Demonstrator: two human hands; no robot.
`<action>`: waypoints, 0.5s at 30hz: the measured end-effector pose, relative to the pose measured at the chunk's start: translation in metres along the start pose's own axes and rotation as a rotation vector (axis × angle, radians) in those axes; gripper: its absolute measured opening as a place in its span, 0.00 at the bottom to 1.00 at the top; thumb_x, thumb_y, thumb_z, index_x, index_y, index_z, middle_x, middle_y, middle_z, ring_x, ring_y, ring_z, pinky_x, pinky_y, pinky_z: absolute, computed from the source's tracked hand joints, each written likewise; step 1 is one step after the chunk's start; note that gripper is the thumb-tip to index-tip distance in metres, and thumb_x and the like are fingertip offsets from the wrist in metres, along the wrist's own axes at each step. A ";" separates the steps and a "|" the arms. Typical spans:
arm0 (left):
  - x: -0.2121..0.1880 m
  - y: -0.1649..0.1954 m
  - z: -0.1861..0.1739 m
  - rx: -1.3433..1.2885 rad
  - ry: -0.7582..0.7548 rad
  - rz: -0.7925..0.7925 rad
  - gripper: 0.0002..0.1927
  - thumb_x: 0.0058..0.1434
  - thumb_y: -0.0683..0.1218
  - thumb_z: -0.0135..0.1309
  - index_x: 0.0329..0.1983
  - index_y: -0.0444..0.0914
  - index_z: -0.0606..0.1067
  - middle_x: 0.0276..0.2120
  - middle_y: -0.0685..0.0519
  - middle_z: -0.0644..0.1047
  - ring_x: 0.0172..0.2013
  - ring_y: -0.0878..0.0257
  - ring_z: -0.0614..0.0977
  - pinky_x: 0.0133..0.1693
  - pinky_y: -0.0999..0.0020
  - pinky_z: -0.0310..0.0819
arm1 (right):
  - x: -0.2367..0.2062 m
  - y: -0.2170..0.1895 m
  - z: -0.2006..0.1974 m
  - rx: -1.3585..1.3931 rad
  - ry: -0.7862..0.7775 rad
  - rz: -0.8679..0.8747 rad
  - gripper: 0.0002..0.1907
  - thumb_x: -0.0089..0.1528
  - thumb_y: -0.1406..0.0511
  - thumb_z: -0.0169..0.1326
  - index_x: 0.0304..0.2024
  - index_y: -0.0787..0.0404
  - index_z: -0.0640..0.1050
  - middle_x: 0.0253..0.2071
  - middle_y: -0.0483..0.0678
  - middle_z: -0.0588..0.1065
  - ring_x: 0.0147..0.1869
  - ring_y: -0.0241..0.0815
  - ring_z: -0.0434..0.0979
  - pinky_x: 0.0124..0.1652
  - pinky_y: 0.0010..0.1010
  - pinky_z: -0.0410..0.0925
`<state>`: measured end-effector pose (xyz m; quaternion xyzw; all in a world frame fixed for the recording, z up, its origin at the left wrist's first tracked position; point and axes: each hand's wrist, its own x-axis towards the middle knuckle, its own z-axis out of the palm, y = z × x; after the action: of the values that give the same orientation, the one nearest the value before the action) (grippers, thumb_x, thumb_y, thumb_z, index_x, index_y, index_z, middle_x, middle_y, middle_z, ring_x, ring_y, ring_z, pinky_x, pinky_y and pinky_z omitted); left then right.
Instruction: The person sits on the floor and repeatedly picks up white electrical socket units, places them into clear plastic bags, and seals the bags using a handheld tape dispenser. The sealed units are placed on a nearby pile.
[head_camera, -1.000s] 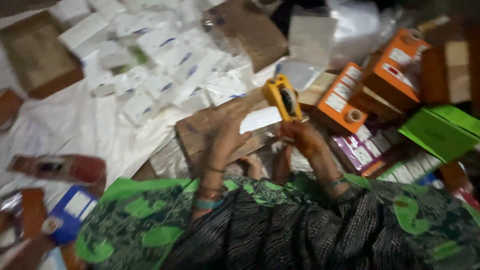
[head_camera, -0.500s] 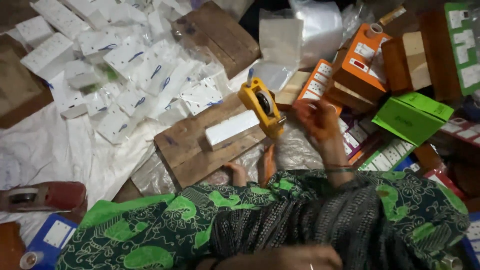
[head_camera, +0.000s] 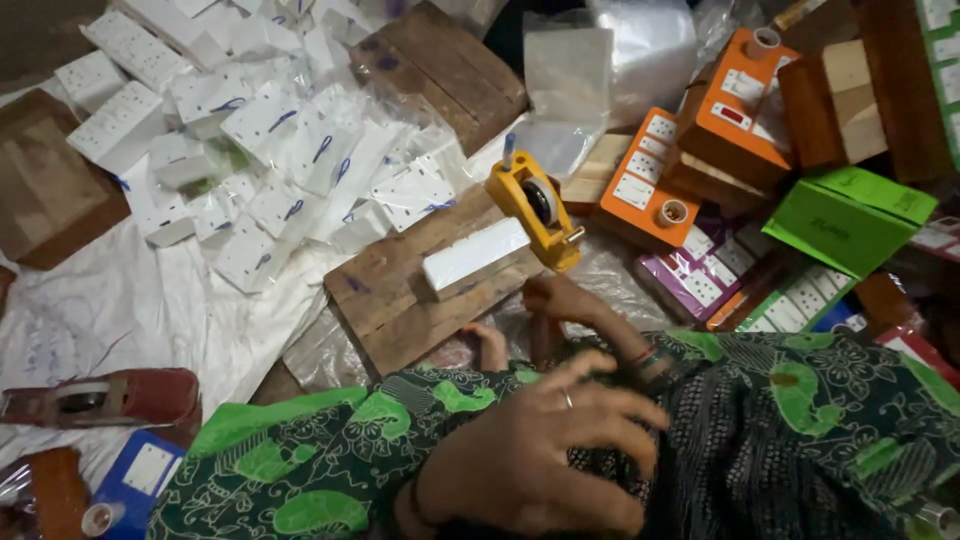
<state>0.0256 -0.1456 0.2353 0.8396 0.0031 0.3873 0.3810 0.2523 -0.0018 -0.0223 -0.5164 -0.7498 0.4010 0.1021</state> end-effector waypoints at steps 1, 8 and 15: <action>-0.001 -0.002 0.002 -0.012 -0.006 -0.028 0.07 0.68 0.51 0.61 0.45 0.49 0.76 0.50 0.56 0.77 0.62 0.56 0.78 0.66 0.43 0.66 | -0.001 -0.002 0.005 -0.065 -0.053 0.010 0.16 0.61 0.58 0.58 0.44 0.62 0.80 0.40 0.54 0.81 0.43 0.50 0.81 0.46 0.41 0.73; -0.004 -0.113 -0.002 0.436 0.260 -0.382 0.27 0.64 0.61 0.61 0.63 0.47 0.76 0.62 0.44 0.75 0.65 0.50 0.75 0.67 0.44 0.66 | -0.010 -0.025 0.011 -0.106 -0.121 -0.079 0.17 0.59 0.53 0.58 0.42 0.57 0.82 0.40 0.54 0.82 0.43 0.52 0.81 0.45 0.42 0.72; -0.090 -0.233 0.012 0.976 0.248 -0.781 0.28 0.57 0.48 0.65 0.63 0.46 0.76 0.63 0.43 0.69 0.64 0.44 0.69 0.64 0.33 0.52 | -0.007 -0.021 0.002 -0.138 -0.200 -0.033 0.18 0.59 0.52 0.58 0.46 0.53 0.81 0.40 0.55 0.82 0.44 0.55 0.82 0.47 0.44 0.72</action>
<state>0.0376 -0.0152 0.0223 0.8024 0.5292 0.2683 0.0643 0.2396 -0.0118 -0.0064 -0.4672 -0.7904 0.3962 -0.0022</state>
